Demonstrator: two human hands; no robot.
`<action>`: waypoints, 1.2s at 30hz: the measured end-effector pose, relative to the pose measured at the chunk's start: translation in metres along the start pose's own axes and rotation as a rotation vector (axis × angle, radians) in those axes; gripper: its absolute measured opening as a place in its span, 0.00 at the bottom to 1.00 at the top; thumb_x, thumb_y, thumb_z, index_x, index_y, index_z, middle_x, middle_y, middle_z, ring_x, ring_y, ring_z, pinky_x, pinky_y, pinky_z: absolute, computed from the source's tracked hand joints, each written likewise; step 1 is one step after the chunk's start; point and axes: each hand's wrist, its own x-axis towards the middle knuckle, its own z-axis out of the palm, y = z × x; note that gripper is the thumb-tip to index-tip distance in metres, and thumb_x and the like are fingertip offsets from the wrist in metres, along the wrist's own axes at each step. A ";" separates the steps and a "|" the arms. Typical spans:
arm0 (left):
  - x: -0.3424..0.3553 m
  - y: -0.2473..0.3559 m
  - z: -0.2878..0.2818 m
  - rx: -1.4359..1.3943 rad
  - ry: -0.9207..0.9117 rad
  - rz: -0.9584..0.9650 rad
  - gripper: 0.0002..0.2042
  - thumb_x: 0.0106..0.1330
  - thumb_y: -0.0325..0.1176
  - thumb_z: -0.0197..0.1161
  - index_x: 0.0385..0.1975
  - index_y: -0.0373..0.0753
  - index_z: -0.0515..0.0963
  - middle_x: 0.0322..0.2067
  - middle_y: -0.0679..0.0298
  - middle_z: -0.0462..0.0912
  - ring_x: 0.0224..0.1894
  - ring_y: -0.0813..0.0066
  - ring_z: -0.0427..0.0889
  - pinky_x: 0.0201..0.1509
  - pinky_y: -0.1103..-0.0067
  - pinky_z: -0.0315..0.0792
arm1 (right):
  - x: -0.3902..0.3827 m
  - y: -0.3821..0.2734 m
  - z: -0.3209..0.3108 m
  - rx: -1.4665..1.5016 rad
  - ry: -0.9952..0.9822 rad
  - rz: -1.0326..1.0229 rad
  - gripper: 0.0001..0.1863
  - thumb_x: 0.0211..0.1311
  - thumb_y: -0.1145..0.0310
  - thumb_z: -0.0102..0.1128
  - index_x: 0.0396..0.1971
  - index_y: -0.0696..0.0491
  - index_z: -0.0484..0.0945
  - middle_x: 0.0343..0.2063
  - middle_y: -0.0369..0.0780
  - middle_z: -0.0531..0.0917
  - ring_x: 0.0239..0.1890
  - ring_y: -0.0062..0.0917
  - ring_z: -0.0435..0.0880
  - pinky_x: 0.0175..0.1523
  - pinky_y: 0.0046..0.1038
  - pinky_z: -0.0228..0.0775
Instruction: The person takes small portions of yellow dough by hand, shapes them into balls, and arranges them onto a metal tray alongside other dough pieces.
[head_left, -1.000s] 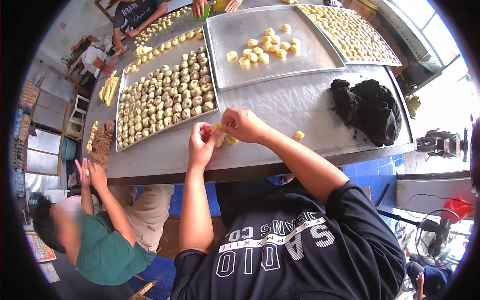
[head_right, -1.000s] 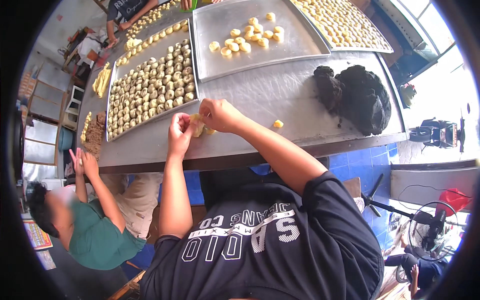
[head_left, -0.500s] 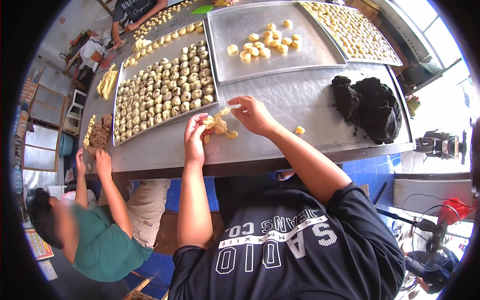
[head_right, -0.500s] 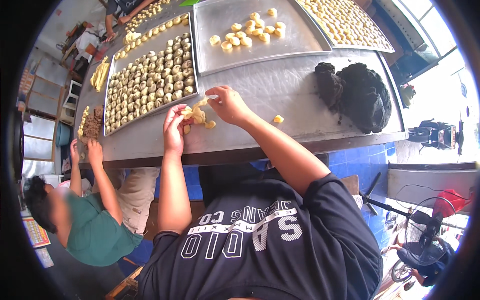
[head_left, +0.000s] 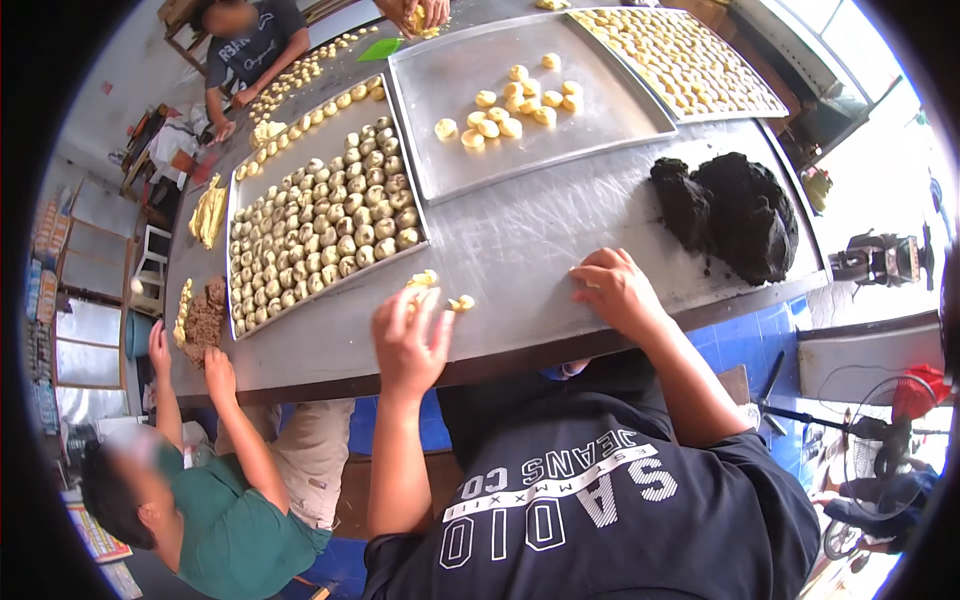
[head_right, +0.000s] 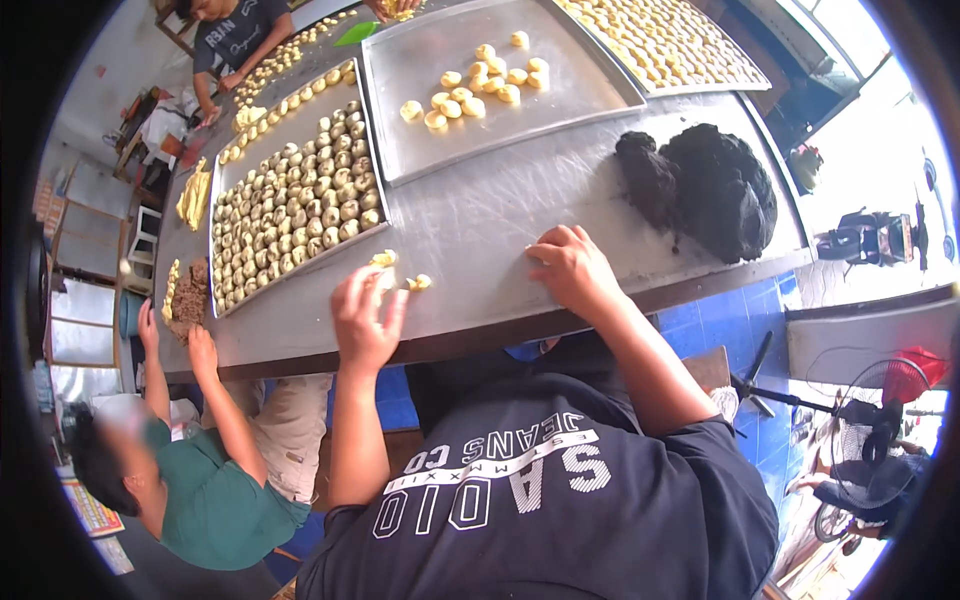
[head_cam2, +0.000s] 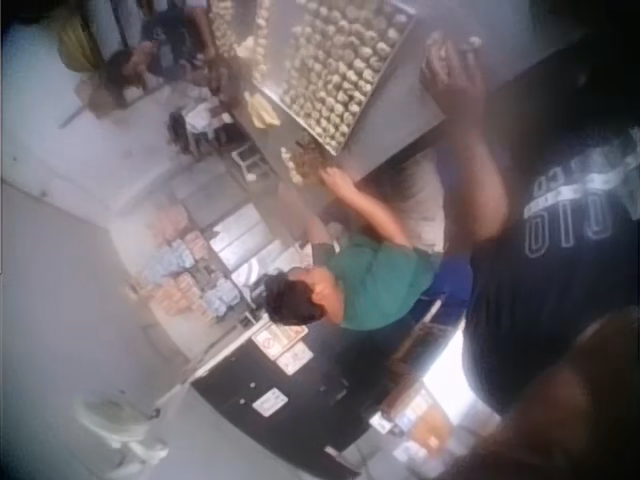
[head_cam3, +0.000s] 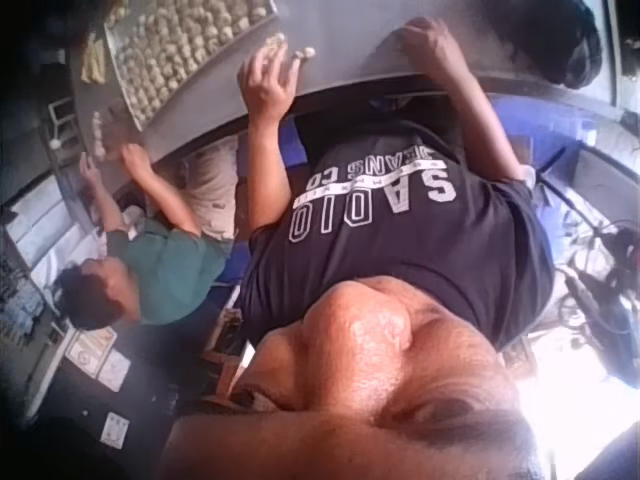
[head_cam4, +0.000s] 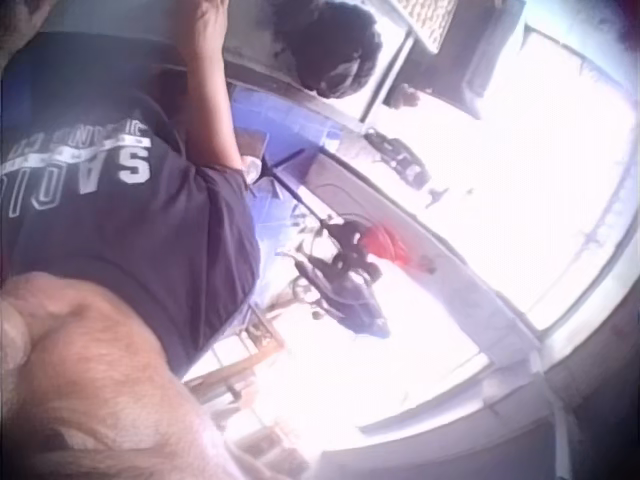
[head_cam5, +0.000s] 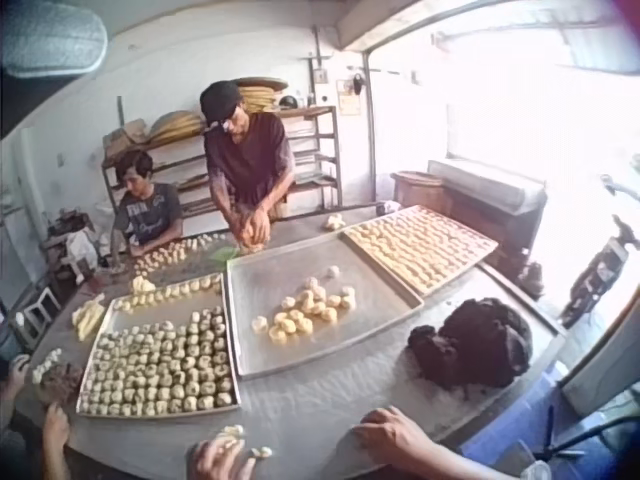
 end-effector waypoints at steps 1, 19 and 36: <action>0.003 0.007 0.007 -0.002 -0.006 0.002 0.09 0.74 0.35 0.74 0.49 0.40 0.89 0.60 0.54 0.86 0.64 0.51 0.84 0.71 0.57 0.74 | -0.003 0.006 0.002 0.031 -0.037 -0.020 0.14 0.66 0.66 0.78 0.51 0.50 0.93 0.50 0.39 0.89 0.55 0.39 0.86 0.64 0.40 0.81; -0.013 0.033 0.044 -0.005 -0.085 0.046 0.17 0.70 0.31 0.78 0.58 0.38 0.90 0.53 0.58 0.90 0.52 0.54 0.86 0.57 0.60 0.81 | -0.021 0.007 0.014 -0.034 0.250 0.006 0.14 0.66 0.74 0.73 0.51 0.52 0.90 0.55 0.40 0.89 0.57 0.40 0.87 0.62 0.41 0.83; 0.002 -0.046 0.025 -0.002 -0.140 -0.231 0.24 0.68 0.48 0.81 0.53 0.35 0.87 0.44 0.55 0.86 0.50 0.49 0.85 0.62 0.56 0.78 | 0.140 -0.095 0.129 0.049 -0.213 -0.413 0.15 0.72 0.62 0.74 0.55 0.48 0.91 0.55 0.43 0.89 0.60 0.42 0.88 0.64 0.43 0.82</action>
